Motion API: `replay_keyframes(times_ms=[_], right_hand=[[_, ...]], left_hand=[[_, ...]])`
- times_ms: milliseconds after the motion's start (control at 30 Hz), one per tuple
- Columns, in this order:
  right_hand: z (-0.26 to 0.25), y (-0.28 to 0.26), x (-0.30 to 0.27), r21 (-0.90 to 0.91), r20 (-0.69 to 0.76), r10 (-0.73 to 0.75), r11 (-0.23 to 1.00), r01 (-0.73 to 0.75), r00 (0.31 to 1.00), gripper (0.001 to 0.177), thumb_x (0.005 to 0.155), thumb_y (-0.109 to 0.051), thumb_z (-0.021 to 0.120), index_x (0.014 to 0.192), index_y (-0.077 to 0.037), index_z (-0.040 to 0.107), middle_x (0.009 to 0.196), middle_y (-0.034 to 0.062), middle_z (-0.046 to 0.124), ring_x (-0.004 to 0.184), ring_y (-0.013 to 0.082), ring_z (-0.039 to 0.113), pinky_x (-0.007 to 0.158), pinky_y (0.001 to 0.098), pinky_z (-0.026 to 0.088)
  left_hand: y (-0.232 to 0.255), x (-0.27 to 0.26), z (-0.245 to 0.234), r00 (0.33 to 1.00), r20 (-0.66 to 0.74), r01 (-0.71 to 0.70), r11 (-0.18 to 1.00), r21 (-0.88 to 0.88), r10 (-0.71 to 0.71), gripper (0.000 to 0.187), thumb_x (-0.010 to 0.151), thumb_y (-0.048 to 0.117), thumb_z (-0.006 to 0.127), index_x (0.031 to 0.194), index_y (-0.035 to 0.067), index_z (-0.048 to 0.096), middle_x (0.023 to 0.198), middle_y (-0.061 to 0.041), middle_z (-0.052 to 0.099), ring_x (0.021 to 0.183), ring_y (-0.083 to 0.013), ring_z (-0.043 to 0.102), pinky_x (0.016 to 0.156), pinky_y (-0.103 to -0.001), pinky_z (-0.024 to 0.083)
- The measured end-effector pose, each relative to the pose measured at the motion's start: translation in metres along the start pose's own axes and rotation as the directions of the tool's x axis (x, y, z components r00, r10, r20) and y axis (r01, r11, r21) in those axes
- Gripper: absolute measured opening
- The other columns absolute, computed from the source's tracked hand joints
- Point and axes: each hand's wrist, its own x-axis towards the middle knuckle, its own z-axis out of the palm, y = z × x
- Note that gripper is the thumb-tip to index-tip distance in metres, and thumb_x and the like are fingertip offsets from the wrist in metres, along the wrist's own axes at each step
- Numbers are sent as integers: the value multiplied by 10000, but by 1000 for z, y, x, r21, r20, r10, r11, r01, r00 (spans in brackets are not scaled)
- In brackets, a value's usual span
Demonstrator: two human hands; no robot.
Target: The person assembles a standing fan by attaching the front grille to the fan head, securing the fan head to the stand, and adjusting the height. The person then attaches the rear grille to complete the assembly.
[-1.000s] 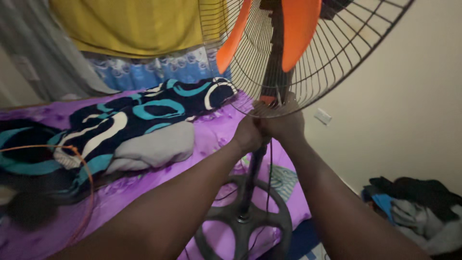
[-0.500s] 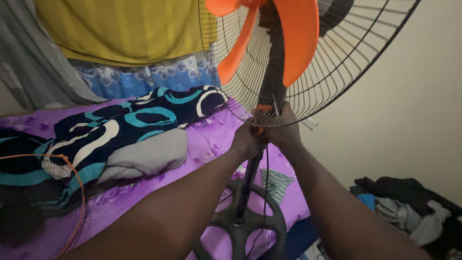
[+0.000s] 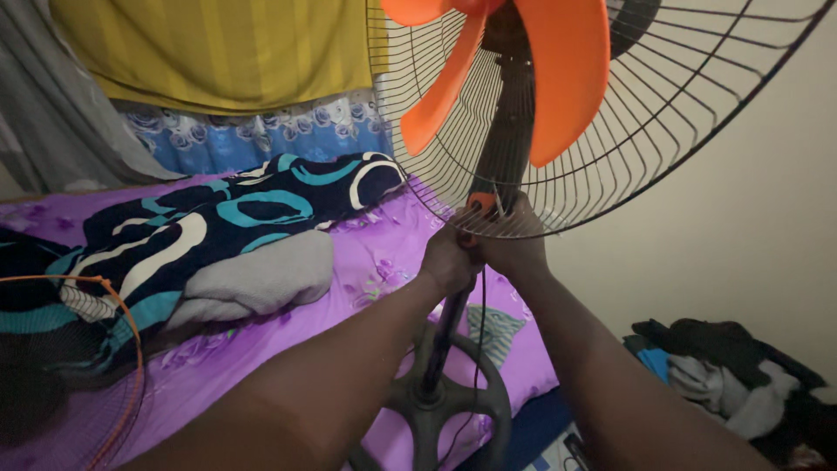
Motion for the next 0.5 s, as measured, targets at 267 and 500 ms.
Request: replay_keyframes(times_ms=[267,500], right_hand=[[0,0,2,22,18,-54,998,53,998,651,783,-426,878,1121,34,564,948,133,715,850,227,728,729,359,582],[4,-5,-11,312,144,28,947,-72,989,441,768,-272,841,1053,10,656,902,109,747,809,170,722,709,331,586]], left_hand=[[8,-17,28,991,-122,56,998,-36,-60,227,1033,386,528,999,187,632,852,8,649,702,-166,611,561,-300,498],[0,-20,-2,989,140,-44,998,-44,50,249,1033,350,594,1132,125,634,906,-19,651,795,-170,641,694,-318,550]])
